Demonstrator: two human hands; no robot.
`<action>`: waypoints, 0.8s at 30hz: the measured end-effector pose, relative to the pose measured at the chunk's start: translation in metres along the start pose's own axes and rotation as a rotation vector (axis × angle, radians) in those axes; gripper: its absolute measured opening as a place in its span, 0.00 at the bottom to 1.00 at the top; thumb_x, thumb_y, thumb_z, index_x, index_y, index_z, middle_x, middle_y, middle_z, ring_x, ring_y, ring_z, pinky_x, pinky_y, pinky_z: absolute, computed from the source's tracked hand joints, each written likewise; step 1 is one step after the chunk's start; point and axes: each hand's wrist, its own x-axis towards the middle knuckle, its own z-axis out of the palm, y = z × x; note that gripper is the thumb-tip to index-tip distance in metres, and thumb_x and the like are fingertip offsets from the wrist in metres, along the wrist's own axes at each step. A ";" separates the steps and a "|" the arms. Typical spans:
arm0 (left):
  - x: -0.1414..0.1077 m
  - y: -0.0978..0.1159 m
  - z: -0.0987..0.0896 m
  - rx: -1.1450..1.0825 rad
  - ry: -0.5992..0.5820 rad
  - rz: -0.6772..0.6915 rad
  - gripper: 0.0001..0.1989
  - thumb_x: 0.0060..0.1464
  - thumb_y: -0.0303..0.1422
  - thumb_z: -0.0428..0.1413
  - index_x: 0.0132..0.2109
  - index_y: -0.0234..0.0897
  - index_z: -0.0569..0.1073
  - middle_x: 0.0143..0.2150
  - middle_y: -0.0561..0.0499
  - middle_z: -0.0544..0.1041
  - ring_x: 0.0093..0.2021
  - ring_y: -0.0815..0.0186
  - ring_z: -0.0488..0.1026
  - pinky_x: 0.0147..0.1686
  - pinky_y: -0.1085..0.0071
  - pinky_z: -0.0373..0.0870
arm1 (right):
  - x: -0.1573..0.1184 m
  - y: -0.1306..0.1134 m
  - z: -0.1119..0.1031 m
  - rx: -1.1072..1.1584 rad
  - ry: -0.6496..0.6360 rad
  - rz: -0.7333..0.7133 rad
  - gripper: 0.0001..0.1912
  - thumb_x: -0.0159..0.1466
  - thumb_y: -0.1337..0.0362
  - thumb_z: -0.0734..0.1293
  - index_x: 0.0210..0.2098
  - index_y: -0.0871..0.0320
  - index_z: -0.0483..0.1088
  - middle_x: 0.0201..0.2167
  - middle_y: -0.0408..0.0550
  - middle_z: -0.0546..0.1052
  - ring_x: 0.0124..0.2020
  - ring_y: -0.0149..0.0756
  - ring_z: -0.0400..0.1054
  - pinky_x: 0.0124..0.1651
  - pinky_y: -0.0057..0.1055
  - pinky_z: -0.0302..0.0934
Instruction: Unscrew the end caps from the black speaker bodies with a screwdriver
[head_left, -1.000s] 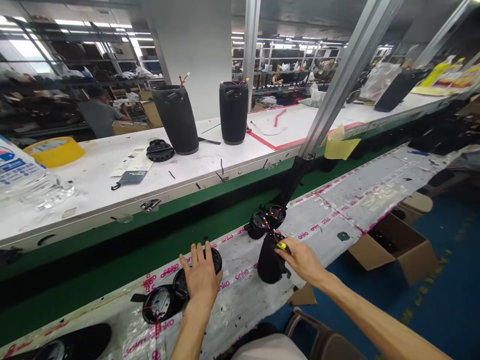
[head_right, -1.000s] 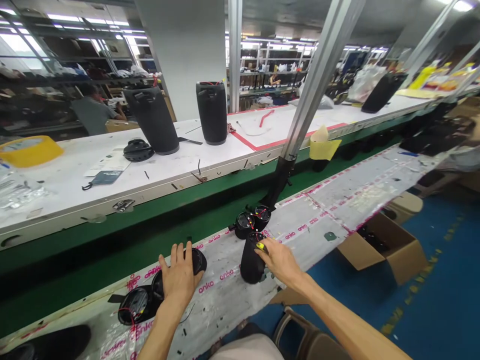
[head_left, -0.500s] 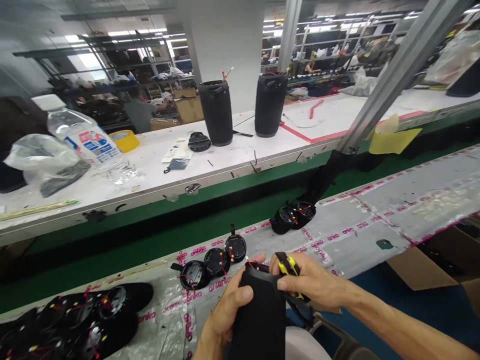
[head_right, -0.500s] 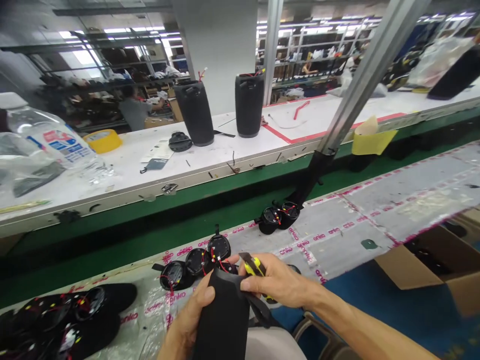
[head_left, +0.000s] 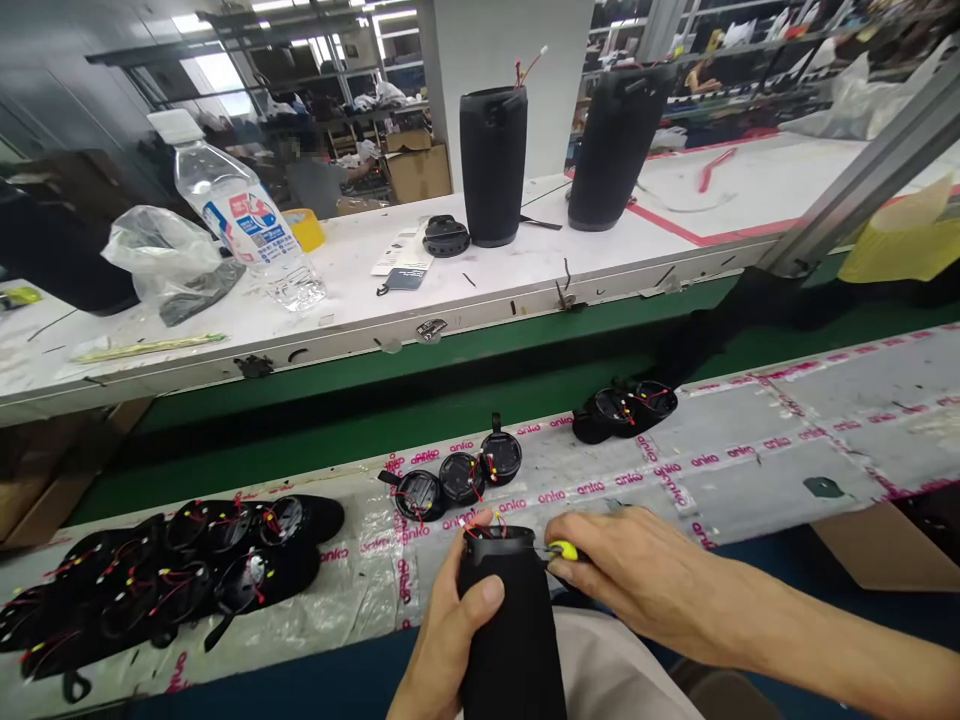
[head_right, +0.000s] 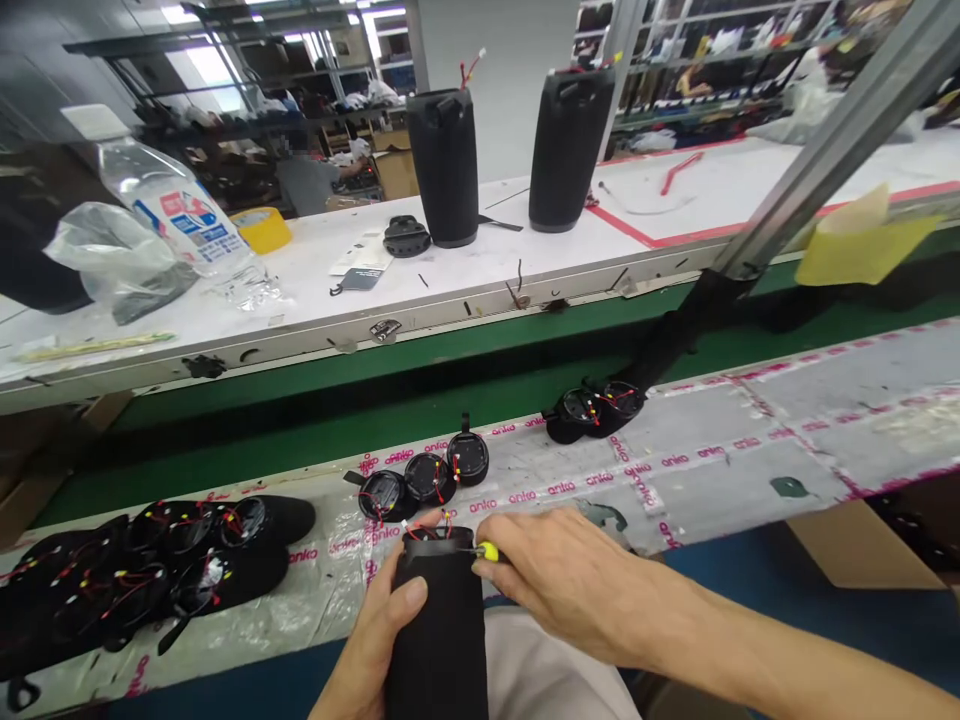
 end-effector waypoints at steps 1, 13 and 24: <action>-0.002 0.000 0.000 0.010 0.014 0.021 0.50 0.52 0.46 0.70 0.75 0.40 0.58 0.55 0.39 0.84 0.49 0.50 0.83 0.48 0.59 0.77 | 0.002 -0.003 0.001 -0.085 -0.014 -0.035 0.10 0.80 0.58 0.57 0.47 0.52 0.68 0.38 0.43 0.79 0.32 0.41 0.74 0.35 0.37 0.57; -0.017 0.002 0.002 0.203 0.111 0.079 0.45 0.50 0.49 0.71 0.70 0.42 0.66 0.62 0.42 0.82 0.67 0.42 0.74 0.70 0.51 0.65 | 0.011 -0.007 0.015 -0.275 0.037 -0.194 0.08 0.79 0.59 0.60 0.43 0.54 0.64 0.31 0.43 0.76 0.24 0.40 0.70 0.26 0.38 0.37; -0.027 -0.001 0.006 0.456 0.233 0.107 0.42 0.50 0.51 0.69 0.68 0.40 0.68 0.70 0.42 0.75 0.74 0.42 0.64 0.73 0.51 0.56 | 0.007 -0.012 0.018 -0.424 0.067 -0.234 0.10 0.78 0.61 0.62 0.39 0.53 0.63 0.25 0.41 0.73 0.19 0.37 0.64 0.25 0.39 0.34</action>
